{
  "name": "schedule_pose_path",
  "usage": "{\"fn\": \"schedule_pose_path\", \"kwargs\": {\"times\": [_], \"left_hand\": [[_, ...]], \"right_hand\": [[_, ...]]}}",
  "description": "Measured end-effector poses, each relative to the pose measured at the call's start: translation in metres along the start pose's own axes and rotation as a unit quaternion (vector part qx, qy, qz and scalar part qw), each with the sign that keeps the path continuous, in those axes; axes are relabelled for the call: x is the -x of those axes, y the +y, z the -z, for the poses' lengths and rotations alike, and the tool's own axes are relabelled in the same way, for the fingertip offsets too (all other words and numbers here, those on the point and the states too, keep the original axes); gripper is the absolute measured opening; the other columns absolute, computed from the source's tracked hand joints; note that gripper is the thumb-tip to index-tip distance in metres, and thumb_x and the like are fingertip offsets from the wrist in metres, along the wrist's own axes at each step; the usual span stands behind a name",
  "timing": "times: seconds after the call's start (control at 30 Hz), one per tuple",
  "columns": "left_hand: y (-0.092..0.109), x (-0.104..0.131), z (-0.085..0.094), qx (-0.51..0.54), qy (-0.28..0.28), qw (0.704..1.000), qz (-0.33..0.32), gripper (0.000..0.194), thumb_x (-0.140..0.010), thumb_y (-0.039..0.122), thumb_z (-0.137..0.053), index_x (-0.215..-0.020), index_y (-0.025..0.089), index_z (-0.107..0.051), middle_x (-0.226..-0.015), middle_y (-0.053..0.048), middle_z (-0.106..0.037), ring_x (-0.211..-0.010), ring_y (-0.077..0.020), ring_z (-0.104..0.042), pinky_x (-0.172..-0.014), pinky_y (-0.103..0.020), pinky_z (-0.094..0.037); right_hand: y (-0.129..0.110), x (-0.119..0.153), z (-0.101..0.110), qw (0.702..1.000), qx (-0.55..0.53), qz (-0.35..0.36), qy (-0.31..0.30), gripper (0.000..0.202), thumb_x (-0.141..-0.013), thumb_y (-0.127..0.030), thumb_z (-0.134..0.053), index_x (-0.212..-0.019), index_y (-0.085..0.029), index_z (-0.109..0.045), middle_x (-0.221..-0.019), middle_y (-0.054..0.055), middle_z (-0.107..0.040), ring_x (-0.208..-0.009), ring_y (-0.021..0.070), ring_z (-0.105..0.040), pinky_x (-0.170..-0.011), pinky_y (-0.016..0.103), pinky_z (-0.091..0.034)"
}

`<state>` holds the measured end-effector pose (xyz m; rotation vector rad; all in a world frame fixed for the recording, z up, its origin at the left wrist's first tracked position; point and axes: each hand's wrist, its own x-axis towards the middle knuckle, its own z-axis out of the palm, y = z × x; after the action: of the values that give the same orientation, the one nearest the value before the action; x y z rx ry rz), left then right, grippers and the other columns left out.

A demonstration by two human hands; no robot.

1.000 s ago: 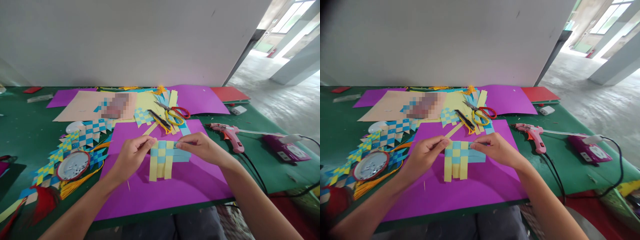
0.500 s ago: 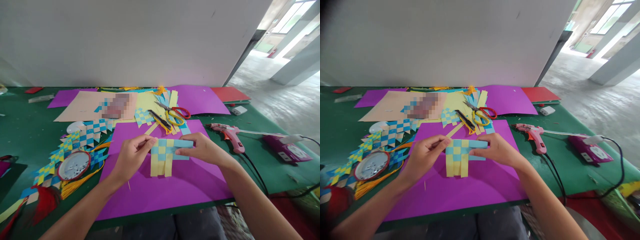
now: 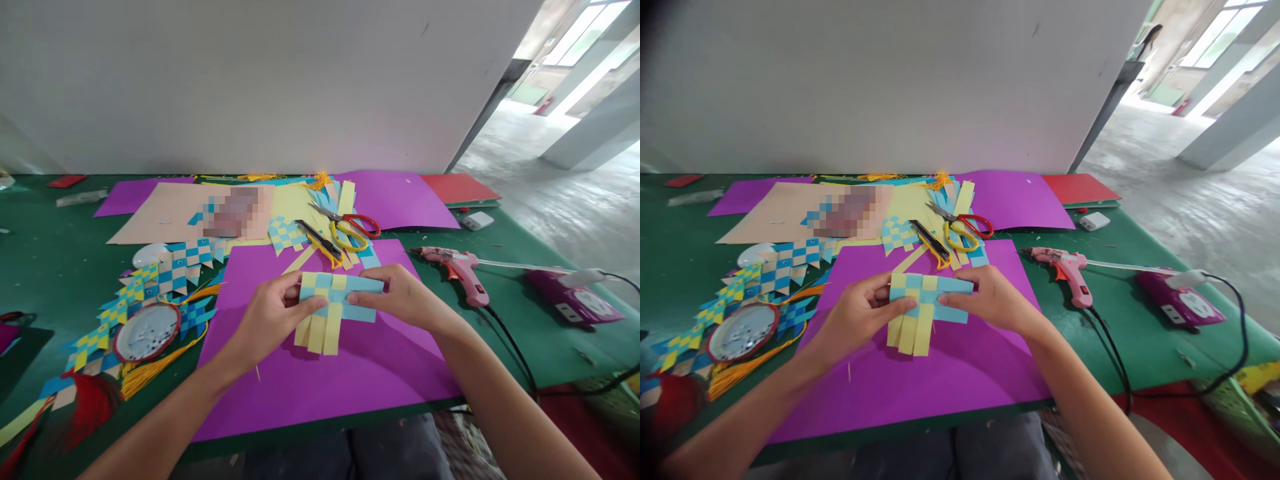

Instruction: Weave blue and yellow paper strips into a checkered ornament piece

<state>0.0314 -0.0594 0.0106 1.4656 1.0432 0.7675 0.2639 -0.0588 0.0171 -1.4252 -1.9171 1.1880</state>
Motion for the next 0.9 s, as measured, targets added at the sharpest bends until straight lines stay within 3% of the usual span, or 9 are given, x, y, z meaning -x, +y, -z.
{"fn": "schedule_pose_path", "kwargs": {"times": [0.17,0.3,0.37,0.47,0.57,0.67,0.77,0.9], "left_hand": [[-0.004,-0.002,-0.001,-0.016,-0.021,1.0,0.003,0.03,-0.078,0.037,-0.072,-0.1,0.02,-0.06,-0.087,-0.001,-0.073,-0.078,-0.0193,-0.07,-0.062,-0.024,-0.056],[-0.005,-0.001,-0.003,-0.037,-0.043,0.998,0.004,0.029,-0.079,0.041,-0.069,-0.094,0.019,-0.058,-0.083,-0.002,-0.07,-0.077,-0.0198,-0.069,-0.061,-0.025,-0.054],[-0.004,0.0,-0.004,-0.058,-0.058,0.997,0.003,0.029,-0.08,0.041,-0.069,-0.095,0.019,-0.058,-0.081,-0.002,-0.068,-0.075,-0.0191,-0.068,-0.06,-0.025,-0.053],[-0.002,0.001,-0.005,-0.085,-0.077,0.993,-0.002,0.031,-0.08,0.041,-0.068,-0.101,0.02,-0.059,-0.08,-0.001,-0.066,-0.073,-0.0172,-0.065,-0.059,-0.024,-0.05],[-0.002,0.0,-0.006,-0.079,-0.085,0.993,-0.008,0.031,-0.082,0.042,-0.065,-0.104,0.021,-0.06,-0.084,-0.001,-0.065,-0.074,-0.0166,-0.063,-0.06,-0.023,-0.049],[0.0,0.0,-0.006,-0.102,-0.068,0.992,-0.016,0.027,-0.088,0.045,-0.056,-0.092,0.019,-0.062,-0.077,0.0,-0.062,-0.069,-0.0152,-0.058,-0.056,-0.022,-0.045],[0.001,0.0,-0.006,-0.154,-0.025,0.987,-0.036,0.037,-0.091,0.048,-0.048,-0.072,0.017,-0.057,-0.063,0.002,-0.052,-0.059,-0.0124,-0.048,-0.051,-0.022,-0.037],[0.002,0.0,-0.007,-0.191,0.001,0.981,-0.042,0.042,-0.091,0.05,-0.047,-0.064,0.018,-0.051,-0.056,0.004,-0.037,-0.054,-0.0108,-0.035,-0.049,-0.023,-0.028]], "right_hand": [[0.0,0.0,0.001,0.999,-0.008,0.006,-0.032,0.032,-0.078,-0.046,-0.067,-0.07,-0.016,-0.061,-0.059,-0.004,-0.048,-0.054,0.0084,-0.041,-0.047,0.022,-0.031],[-0.006,0.0,0.004,0.995,-0.078,0.044,-0.043,0.029,-0.077,-0.042,-0.07,-0.092,-0.018,-0.07,-0.083,0.003,-0.068,-0.075,0.0151,-0.061,-0.068,0.026,-0.048],[-0.009,0.0,0.003,0.994,-0.087,0.051,-0.035,0.025,-0.08,-0.04,-0.067,-0.09,-0.018,-0.071,-0.085,0.003,-0.07,-0.079,0.0156,-0.062,-0.073,0.027,-0.049],[-0.011,-0.002,-0.002,0.997,-0.051,0.046,-0.029,0.025,-0.084,-0.039,-0.062,-0.077,-0.016,-0.07,-0.072,0.002,-0.067,-0.068,0.0126,-0.058,-0.065,0.025,-0.046],[-0.009,-0.003,-0.007,0.998,-0.035,0.041,-0.025,0.029,-0.085,-0.041,-0.06,-0.077,-0.016,-0.07,-0.067,0.001,-0.063,-0.062,0.0111,-0.053,-0.058,0.024,-0.041],[-0.008,-0.002,-0.01,0.999,-0.036,0.038,-0.016,0.03,-0.085,-0.043,-0.06,-0.078,-0.016,-0.071,-0.067,0.001,-0.063,-0.063,0.0112,-0.053,-0.057,0.024,-0.041],[-0.011,-0.001,-0.013,0.999,-0.037,0.035,-0.005,0.027,-0.084,-0.04,-0.062,-0.077,-0.016,-0.071,-0.068,0.001,-0.065,-0.063,0.0115,-0.053,-0.057,0.024,-0.041],[-0.017,-0.001,-0.017,0.998,-0.042,0.03,0.02,0.019,-0.082,-0.032,-0.063,-0.074,-0.017,-0.071,-0.068,0.0,-0.067,-0.064,0.0113,-0.056,-0.058,0.024,-0.041]]}}
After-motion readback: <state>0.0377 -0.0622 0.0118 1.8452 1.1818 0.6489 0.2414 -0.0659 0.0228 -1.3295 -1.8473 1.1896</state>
